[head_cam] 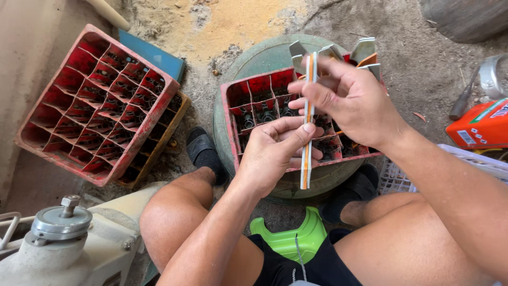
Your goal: The person repeatedly picks up gray and orange curved parts from a red crate, aligns them by hand, and places the assembled pairs into a white basket. The process continues with multiple units throughout the clip.
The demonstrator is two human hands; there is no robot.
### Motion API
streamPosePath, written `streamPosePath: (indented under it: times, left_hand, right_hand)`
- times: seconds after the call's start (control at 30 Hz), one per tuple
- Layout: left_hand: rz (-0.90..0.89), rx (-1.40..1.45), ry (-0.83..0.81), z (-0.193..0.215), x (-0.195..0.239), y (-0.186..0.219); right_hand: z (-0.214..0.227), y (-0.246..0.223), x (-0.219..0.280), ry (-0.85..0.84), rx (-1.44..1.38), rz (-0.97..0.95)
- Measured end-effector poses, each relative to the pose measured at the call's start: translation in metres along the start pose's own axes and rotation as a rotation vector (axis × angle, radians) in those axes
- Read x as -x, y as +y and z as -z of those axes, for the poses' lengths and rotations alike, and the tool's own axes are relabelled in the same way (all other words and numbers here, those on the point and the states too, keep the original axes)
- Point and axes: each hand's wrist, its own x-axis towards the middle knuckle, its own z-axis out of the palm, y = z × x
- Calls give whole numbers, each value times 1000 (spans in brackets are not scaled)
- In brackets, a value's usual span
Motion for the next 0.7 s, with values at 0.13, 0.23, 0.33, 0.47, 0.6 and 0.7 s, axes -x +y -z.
streamPosePath:
  times: [0.13,0.23,0.33,0.47,0.6,0.7]
  left_hand:
    - [6,36,-54,-6,5,-4]
    - [-26,44,-93,-6,6,-6]
    - [45,147,-145,-12,10,-10]
    - [93,299,-218,-17,12,-10]
    - [81,277,-223,-14,11,-8]
    - [89,258,-211,-12,8,-5]
  right_hand:
    - [8,-8,9,-126,252,279]
    - [12,-7,10,-105,321,273]
    - [15,-5,12,-53,294,280]
    - [19,-5,12,-22,341,335]
    - [21,-3,9,10,437,399]
    - [20,-1,6,32,445,409]
